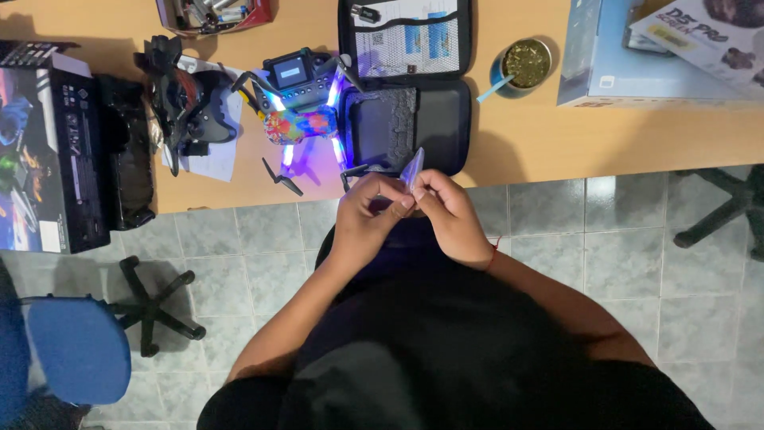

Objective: Unboxing and testing a small drone and its remote controller on a desk

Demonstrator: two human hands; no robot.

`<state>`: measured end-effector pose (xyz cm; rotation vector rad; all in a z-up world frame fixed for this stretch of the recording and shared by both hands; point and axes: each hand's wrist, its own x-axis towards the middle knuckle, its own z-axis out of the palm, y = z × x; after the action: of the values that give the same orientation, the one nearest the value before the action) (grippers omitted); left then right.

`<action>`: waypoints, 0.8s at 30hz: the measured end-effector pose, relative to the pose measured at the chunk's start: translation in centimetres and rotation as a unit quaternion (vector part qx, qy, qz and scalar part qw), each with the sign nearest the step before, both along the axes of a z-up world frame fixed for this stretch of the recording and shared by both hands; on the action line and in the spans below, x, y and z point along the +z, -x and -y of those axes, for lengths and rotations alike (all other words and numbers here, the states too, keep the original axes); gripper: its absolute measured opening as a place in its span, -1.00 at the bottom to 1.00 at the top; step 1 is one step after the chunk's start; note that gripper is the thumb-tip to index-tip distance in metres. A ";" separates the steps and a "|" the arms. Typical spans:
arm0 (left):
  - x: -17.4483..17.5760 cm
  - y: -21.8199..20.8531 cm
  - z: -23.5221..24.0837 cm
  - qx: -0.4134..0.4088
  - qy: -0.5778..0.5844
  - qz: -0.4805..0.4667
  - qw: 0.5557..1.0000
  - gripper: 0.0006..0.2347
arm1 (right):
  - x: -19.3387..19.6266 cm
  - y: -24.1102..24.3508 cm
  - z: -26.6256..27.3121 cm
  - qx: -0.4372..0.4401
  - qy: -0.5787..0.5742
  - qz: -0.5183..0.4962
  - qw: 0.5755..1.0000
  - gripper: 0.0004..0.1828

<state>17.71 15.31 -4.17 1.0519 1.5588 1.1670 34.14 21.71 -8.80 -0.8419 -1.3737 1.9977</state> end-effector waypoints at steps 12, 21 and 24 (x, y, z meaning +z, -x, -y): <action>-3.7 2.9 -1.1 0.103 0.002 0.208 0.973 -0.94 | -0.7 -0.2 1.8 -0.149 0.035 0.008 0.988 -0.88; -0.6 5.2 -1.7 -0.100 -0.052 0.071 0.991 -0.96 | 8.4 3.0 3.2 -0.260 -0.526 0.220 0.779 -0.76; 0.8 6.7 -2.4 -0.126 -0.104 0.005 0.986 -0.94 | 10.0 4.8 3.0 -0.158 -0.544 0.266 0.780 -0.76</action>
<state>11.06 17.68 -3.41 1.3364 1.2696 1.1730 29.34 18.67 1.16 -0.9497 -2.1322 0.4457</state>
